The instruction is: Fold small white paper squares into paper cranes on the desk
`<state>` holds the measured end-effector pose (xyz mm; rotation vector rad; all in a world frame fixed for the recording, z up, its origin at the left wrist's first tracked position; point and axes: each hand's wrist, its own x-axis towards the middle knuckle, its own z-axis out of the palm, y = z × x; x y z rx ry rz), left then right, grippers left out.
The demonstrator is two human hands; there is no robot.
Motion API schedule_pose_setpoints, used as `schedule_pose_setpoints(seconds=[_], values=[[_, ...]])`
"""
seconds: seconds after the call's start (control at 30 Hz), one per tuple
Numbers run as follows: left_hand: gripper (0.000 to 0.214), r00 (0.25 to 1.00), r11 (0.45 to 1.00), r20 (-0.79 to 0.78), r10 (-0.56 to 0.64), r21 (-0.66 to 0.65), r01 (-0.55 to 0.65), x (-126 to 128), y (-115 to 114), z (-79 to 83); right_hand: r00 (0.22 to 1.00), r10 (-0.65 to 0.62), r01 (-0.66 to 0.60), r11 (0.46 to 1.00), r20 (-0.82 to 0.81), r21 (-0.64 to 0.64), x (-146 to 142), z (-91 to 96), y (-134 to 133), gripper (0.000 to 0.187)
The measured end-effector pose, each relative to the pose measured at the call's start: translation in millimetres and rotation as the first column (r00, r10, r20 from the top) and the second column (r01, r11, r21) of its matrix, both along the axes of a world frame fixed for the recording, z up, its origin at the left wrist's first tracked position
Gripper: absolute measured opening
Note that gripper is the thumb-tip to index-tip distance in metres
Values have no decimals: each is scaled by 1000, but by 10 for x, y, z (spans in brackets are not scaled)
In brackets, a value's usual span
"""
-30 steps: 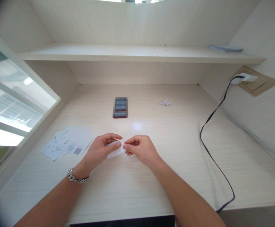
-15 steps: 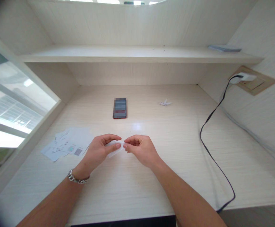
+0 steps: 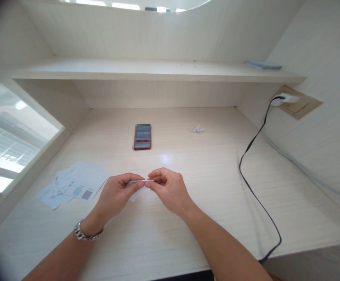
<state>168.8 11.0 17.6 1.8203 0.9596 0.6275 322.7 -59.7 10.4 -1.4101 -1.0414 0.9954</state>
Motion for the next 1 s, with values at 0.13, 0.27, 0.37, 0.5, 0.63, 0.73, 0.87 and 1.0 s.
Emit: schedule_pose_setpoints(seconds=[0.13,0.27,0.37,0.5,0.63,0.73,0.87,1.0], values=[[19,1000,1000,23,13,8,-13,-6,-5,13,999,-12,12,1000,-44,3,-6,9,1,21],[19,1000,1000,10,8,5,-8,-9,-7,23,999,2,-2,1000,-49,5,5,27,-9,20],[18,1000,1000,-7,-4,-8,4,-8,-6,28,998,41,-41,999,-37,3,19,45,-18,16],[18,999,996,-7,-35,-84,35,-3,9,40,990,125,-125,992,-59,-4,70,54,-8,17],[20,1000,982,-14,-5,-187,2,-3,39,47,990,115,-116,993,-83,-1,156,28,26,23],[21,1000,977,-25,16,-211,-21,-8,55,42,996,83,-83,997,-41,-6,181,17,37,25],[20,1000,981,-11,-3,-193,0,-16,62,26,982,158,-154,987,100,-49,123,40,11,23],[22,999,983,-31,-40,-181,34,-20,62,11,961,199,-184,979,191,-91,74,44,-6,18]])
